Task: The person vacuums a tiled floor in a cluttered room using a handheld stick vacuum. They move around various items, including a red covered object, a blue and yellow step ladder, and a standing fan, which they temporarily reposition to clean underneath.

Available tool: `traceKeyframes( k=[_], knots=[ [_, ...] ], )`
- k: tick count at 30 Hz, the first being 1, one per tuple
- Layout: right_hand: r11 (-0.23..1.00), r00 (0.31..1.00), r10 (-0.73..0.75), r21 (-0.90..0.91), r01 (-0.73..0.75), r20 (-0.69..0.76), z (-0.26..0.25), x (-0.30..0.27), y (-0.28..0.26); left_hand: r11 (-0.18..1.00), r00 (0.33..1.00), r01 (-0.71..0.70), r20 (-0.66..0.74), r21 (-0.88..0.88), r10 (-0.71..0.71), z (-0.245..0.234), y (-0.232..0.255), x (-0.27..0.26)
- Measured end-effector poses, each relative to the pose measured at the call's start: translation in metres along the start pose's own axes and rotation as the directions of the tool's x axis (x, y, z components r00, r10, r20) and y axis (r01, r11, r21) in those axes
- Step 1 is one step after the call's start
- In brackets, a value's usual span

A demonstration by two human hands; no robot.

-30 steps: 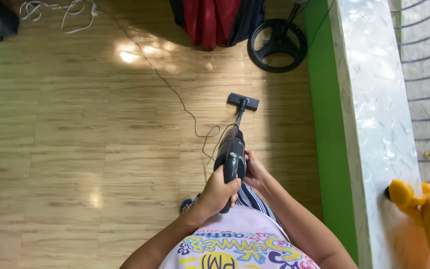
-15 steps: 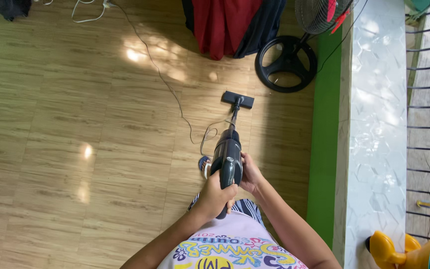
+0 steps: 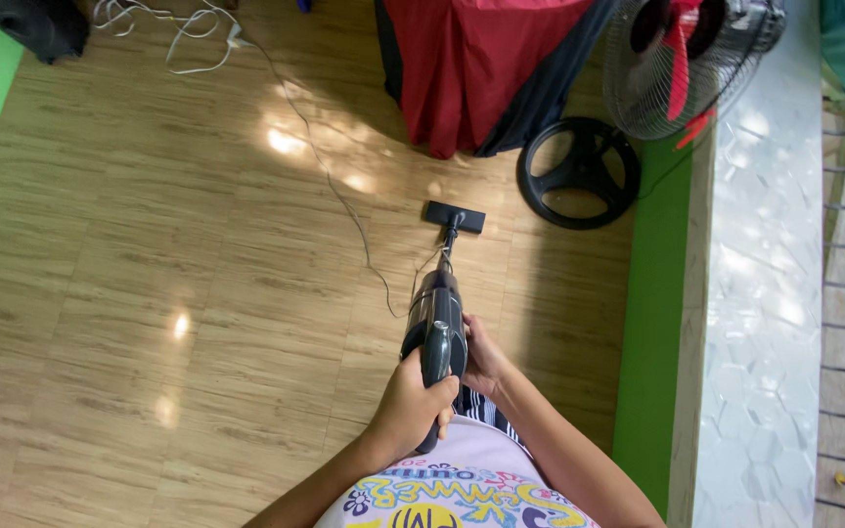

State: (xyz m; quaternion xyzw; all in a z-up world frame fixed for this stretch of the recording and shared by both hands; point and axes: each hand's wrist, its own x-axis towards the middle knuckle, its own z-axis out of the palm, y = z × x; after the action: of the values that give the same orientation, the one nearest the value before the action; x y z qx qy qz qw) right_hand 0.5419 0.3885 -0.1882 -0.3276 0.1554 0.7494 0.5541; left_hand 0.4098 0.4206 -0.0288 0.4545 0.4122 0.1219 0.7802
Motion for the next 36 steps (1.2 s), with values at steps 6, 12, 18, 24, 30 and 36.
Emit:
traceKeyframes(
  k=[6,12,18,24,30,36],
  knots=[
    [0.985,0.999,0.022,-0.173,-0.027,-0.033,-0.007,0.049,-0.053,0.997,0.997,-0.011,-0.072,-0.078,0.006,-0.004,-0.002,0.058],
    [0.974,1.0,0.012,-0.225,-0.017,-0.024,-0.006,0.085,-0.112,0.985,0.998,-0.032,-0.051,-0.167,0.024,0.001,0.014,0.117],
    [0.978,0.98,0.089,-0.172,-0.121,-0.18,0.027,0.061,-0.132,0.943,0.985,0.156,0.117,-0.292,-0.127,-0.002,0.064,0.115],
    [0.985,0.982,0.078,-0.137,-0.102,-0.175,0.024,0.052,-0.159,0.911,0.956,0.185,0.284,-0.367,-0.08,0.012,0.077,0.136],
    [0.986,0.993,-0.015,-0.166,-0.005,-0.118,0.011,0.089,-0.194,0.946,0.986,0.105,0.155,-0.306,-0.059,0.02,0.072,0.182],
    [0.962,0.985,0.122,-0.228,-0.148,-0.122,0.032,0.085,-0.182,0.99,0.996,0.058,-0.062,-0.129,-0.066,0.015,0.073,0.165]
  ],
)
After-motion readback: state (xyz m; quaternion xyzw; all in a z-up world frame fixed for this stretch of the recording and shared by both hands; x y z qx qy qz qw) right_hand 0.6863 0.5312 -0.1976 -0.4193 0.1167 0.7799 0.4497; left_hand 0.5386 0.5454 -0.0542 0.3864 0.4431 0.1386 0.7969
